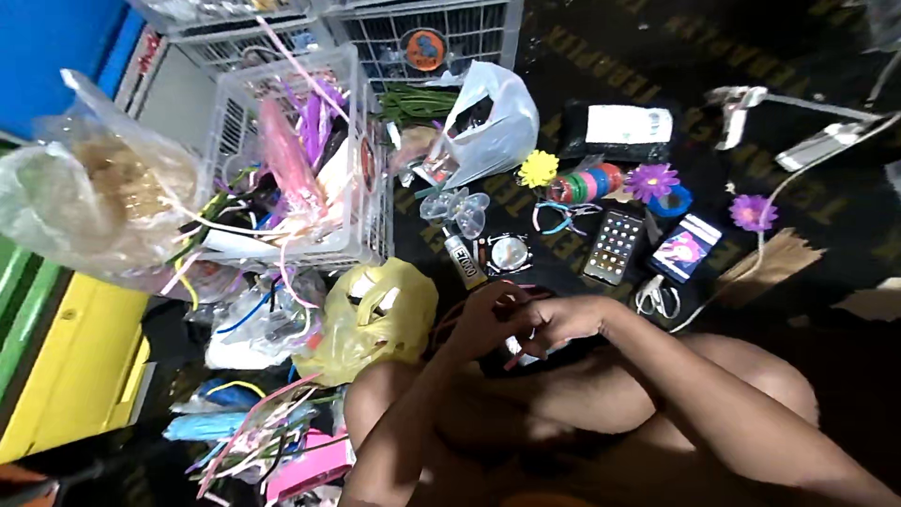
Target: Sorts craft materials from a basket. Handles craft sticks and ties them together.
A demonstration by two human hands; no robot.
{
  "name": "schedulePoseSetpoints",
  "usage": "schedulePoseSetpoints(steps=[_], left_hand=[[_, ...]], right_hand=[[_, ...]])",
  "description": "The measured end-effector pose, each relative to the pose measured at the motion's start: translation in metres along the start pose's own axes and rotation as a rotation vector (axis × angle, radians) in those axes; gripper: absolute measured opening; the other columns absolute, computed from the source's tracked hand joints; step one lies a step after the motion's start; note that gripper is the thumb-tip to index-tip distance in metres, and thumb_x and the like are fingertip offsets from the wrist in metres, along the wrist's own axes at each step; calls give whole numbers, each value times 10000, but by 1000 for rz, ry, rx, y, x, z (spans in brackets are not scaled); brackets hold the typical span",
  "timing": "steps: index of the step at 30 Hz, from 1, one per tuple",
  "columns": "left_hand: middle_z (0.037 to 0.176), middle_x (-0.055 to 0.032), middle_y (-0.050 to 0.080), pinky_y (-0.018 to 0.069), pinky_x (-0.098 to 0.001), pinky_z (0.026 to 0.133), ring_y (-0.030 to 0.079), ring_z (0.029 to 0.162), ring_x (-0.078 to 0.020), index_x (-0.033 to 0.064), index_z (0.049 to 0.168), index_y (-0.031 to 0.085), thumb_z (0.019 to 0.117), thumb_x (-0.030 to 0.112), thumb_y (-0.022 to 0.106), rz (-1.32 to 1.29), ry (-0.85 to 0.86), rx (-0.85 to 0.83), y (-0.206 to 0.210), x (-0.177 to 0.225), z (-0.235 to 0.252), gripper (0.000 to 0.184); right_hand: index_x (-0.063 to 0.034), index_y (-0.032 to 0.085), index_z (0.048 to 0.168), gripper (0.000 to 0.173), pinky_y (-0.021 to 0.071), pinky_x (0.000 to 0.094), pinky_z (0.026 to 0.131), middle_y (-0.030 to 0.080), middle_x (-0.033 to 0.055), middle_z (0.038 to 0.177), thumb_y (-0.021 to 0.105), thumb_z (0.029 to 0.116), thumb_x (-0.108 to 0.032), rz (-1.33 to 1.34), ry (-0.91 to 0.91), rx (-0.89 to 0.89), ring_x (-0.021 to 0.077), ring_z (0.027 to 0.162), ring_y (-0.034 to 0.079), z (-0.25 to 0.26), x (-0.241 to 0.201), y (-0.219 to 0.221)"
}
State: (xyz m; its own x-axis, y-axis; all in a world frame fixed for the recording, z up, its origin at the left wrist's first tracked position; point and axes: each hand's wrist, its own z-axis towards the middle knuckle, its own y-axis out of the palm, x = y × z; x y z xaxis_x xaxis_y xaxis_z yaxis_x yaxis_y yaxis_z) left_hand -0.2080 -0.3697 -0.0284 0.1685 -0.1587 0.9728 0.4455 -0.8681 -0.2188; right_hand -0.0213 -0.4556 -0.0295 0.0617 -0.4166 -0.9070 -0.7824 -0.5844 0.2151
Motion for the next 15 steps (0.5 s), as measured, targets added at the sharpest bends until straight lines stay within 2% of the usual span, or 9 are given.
schedulePoseSetpoints(steps=[1,2,7,10,13,15], left_hand=[[1098,-125,694,566,-266,863,671,937,-101,-53,1238,640,941,176,722,-29,0,-51,-1,-1,1,384],[1085,-120,696,567,-265,850,671,920,-96,-51,1240,636,946,171,713,-53,3,-80,0,-1,2,377],[864,-49,655,541,-221,726,621,757,-52,-50,1057,639,904,153,752,-80,-17,-85,-2,-1,1,278],[810,-37,610,509,-216,677,577,706,-52,-44,984,629,887,183,774,-24,-70,-67,-3,3,1,287],[823,-53,606,496,-234,688,568,724,-71,-44,972,633,880,213,780,43,-88,-31,-3,5,1,309],[900,-90,653,526,-252,729,612,781,-94,-52,1040,657,887,209,774,47,-83,-5,-2,7,1,324]], right_hand=[[-157,679,984,95,326,166,424,581,-91,663,623,908,-162,17,-5,-24,-19,465,409,1,2,0],[-176,676,955,79,318,160,417,583,-98,651,628,892,-182,33,-6,-37,-25,456,404,1,4,1],[-220,657,933,67,327,147,425,562,-116,637,648,867,-217,78,-33,-88,-40,459,408,0,8,1],[-205,672,884,32,322,150,417,565,-112,615,646,865,-208,96,-45,-95,-38,450,411,2,11,-1],[-212,662,853,63,308,147,412,545,-124,587,653,890,-263,115,-68,-87,-43,437,398,2,12,-3],[-219,665,878,101,309,142,415,557,-126,600,663,906,-317,125,-90,-75,-47,440,398,1,12,-3]])
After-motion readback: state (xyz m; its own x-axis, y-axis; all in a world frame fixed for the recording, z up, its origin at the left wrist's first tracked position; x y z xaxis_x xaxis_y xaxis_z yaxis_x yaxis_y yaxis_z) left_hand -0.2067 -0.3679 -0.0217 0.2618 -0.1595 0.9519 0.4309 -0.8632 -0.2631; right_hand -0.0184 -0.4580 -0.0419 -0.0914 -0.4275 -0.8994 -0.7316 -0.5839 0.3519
